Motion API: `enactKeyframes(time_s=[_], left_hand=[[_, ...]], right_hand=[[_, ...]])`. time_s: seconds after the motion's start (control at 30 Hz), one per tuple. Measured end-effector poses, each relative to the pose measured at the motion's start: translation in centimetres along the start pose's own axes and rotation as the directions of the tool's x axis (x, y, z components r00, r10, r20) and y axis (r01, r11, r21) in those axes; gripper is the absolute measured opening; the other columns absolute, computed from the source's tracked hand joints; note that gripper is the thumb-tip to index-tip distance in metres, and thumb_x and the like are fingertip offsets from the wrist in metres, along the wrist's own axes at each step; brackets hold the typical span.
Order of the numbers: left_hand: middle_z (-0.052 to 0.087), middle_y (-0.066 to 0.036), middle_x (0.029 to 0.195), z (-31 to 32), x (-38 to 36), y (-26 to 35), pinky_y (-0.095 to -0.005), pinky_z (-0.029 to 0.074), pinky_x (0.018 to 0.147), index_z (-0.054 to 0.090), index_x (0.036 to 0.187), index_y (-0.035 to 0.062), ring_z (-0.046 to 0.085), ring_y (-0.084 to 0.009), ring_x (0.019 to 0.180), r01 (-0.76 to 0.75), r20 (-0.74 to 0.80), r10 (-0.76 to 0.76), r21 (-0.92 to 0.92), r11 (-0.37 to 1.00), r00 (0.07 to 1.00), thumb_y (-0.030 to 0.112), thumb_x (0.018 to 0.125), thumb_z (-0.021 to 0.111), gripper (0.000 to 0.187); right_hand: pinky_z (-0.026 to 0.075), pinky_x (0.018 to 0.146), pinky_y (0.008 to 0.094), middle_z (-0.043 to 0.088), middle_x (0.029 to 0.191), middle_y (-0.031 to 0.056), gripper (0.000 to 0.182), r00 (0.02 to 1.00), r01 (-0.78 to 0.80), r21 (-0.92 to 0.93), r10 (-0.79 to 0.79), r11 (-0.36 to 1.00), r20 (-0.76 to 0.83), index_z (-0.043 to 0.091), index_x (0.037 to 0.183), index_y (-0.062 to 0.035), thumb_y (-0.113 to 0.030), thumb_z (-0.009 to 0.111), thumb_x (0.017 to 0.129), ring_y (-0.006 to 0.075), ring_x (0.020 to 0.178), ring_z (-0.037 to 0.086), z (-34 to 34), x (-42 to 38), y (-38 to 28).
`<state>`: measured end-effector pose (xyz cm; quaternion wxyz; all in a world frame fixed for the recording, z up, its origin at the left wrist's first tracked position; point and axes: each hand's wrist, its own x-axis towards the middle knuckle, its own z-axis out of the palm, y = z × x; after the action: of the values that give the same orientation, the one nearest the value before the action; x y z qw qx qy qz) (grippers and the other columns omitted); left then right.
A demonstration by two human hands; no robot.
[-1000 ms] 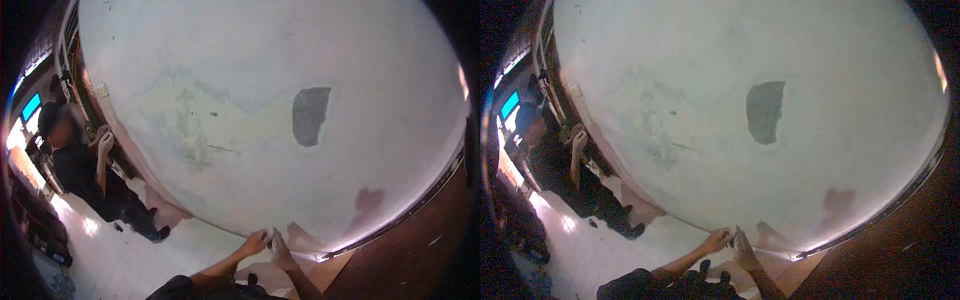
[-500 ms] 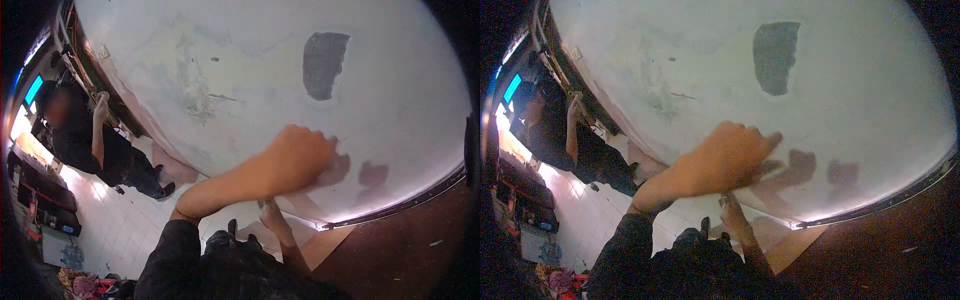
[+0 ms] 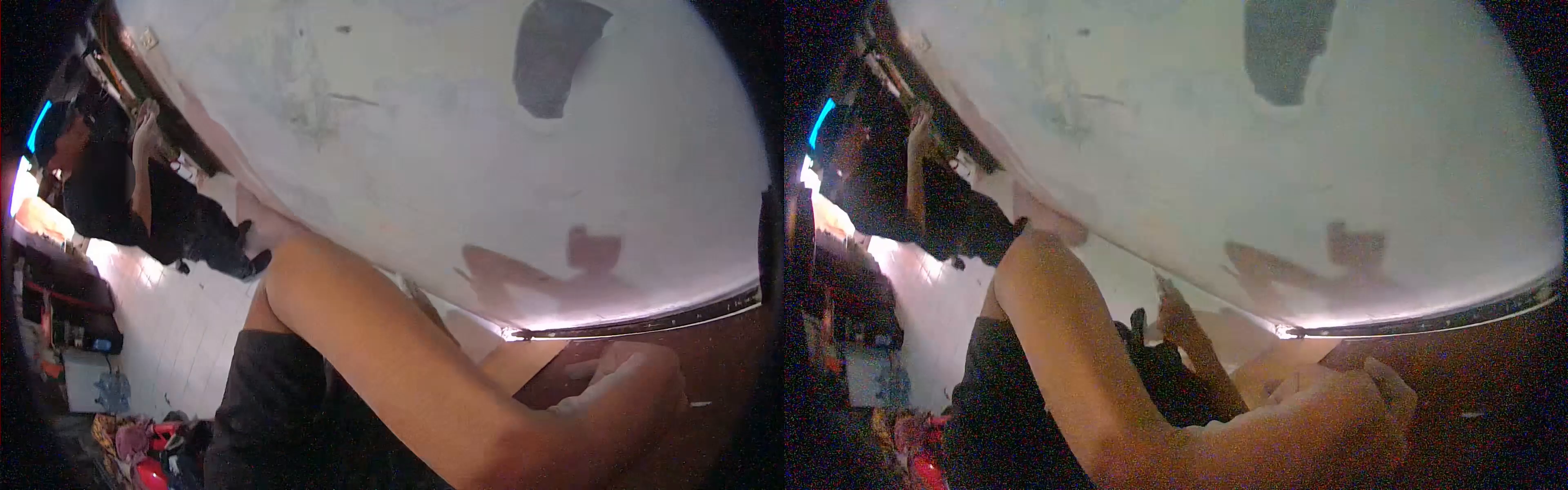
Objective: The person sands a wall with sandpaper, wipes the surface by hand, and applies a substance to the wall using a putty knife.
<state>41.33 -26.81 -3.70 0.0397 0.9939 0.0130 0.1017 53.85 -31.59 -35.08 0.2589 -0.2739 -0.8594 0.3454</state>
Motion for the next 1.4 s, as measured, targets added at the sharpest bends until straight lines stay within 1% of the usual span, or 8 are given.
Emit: enactKeyframes(time_s=[0.87,0.97,1.0,1.07,1.13,1.2,1.3,1.4], left_hand=[[0.062,-0.01,0.076,-5.2,-11.1,-5.9,-0.0319,0.049,0.062,0.062,0.097,0.0027,0.061,-0.0214,0.067,0.225,-0.085,-0.221,0.048,0.973,0.972,0.018,0.086,0.066,0.019],[0.062,-0.01,0.076,-6.5,-15.9,-9.6,-0.031,0.049,0.062,0.062,0.098,0.0025,0.061,-0.0204,0.067,0.49,-0.306,-0.449,0.066,0.869,0.839,0.018,0.086,0.067,0.02],[0.062,-0.01,0.076,-6.6,-17.4,-11.1,-0.0307,0.049,0.062,0.062,0.098,0.0025,0.061,-0.02,0.067,0.603,-0.41,-0.542,0.024,0.798,0.733,0.018,0.086,0.067,0.02],[0.063,-0.006,0.071,-6.3,-20.3,-13.4,-0.031,0.049,0.063,0.062,0.087,0.0017,0.061,-0.021,0.064,0.778,-0.674,-0.625,-0.118,0.618,0.394,0.021,0.08,0.073,0.023],[0.065,-0.012,0.089,-5.8,-23.6,-16.3,-0.0407,0.047,0.071,0.061,0.09,0.0067,0.061,-0.0318,0.079,0.754,-0.96,-0.23,-0.032,0.656,0.16,0.013,0.072,0.067,0.02],[0.062,-0.011,0.118,-7.6,-28.0,-19.9,-0.0403,0.039,0.09,0.06,0.105,0.013,0.055,-0.0296,0.107,0.82,-0.952,0.17,0.305,0.483,0.254,0.02,0.078,0.064,0.028],[0.033,-0.016,0.152,-10.2,-31.9,-22.6,-0.0506,0.033,0.104,0.045,0.132,0.0108,0.037,-0.0336,0.134,0.886,-0.92,0.154,0.39,0.253,0.361,0.045,0.096,0.048,0.05],[0.047,-0.007,0.143,-11.0,-35.6,-25.1,-0.0408,0.022,0.104,0.056,0.119,0.0198,0.037,-0.0264,0.132,0.869,-0.875,0.197,0.473,0.144,0.443,0.03,0.083,0.059,0.037]], right_hand=[[0.042,0.092,0.0481,0.058,0.104,0.021,0.042,0.958,0.284,-0.042,-0.285,0.958,-0.037,0.056,0.111,0.0005,-0.002,0.063,0.069,0.0401,0.1,0.054,5.1,16.3,5.6],[0.043,0.091,0.0482,0.059,0.102,0.0206,0.042,0.931,0.306,-0.258,-0.345,0.916,-0.117,0.056,0.11,0.0003,-0.002,0.063,0.068,0.04,0.098,0.054,0.9,20.0,9.2],[0.043,0.091,0.0472,0.062,0.102,0.0202,0.034,0.958,0.197,-0.405,-0.263,0.893,-0.115,0.06,0.106,-0.001,-0.004,0.064,0.072,0.0393,0.1,0.057,-0.4,20.8,12.5],[0.038,0.101,0.0512,0.058,0.127,0.0156,0.042,0.843,0.234,-0.581,-0.461,0.78,-0.278,0.057,0.124,-0.0049,-0.014,0.066,0.084,0.0338,0.121,0.053,-7.7,24.5,4.1],[0.042,0.095,0.0454,0.058,0.13,0.0089,0.04,0.809,0.249,-0.833,-0.578,0.494,-0.101,0.058,0.12,-0.0088,-0.022,0.07,0.084,0.0243,0.124,0.052,-12.5,26.4,2.2],[0.042,0.097,0.0417,0.055,0.135,0.0094,0.04,0.79,0.333,-0.817,-0.612,0.471,-0.031,0.056,0.121,-0.0072,-0.02,0.068,0.085,0.0243,0.126,0.051,-15.3,28.7,0.1],[0.042,0.1,0.0404,0.052,0.138,0.0129,0.042,0.716,0.422,-0.867,-0.683,0.265,0.14,0.052,0.128,-0.0028,-0.016,0.062,0.089,0.0264,0.126,0.051,-17.6,31.5,0.3],[0.041,0.103,0.0432,0.05,0.139,0.0168,0.045,0.889,0.37,-0.809,-0.427,0.457,0.165,0.047,0.133,0.0019,-0.014,0.055,0.092,0.0284,0.124,0.053,-17.8,32.5,0.2]])
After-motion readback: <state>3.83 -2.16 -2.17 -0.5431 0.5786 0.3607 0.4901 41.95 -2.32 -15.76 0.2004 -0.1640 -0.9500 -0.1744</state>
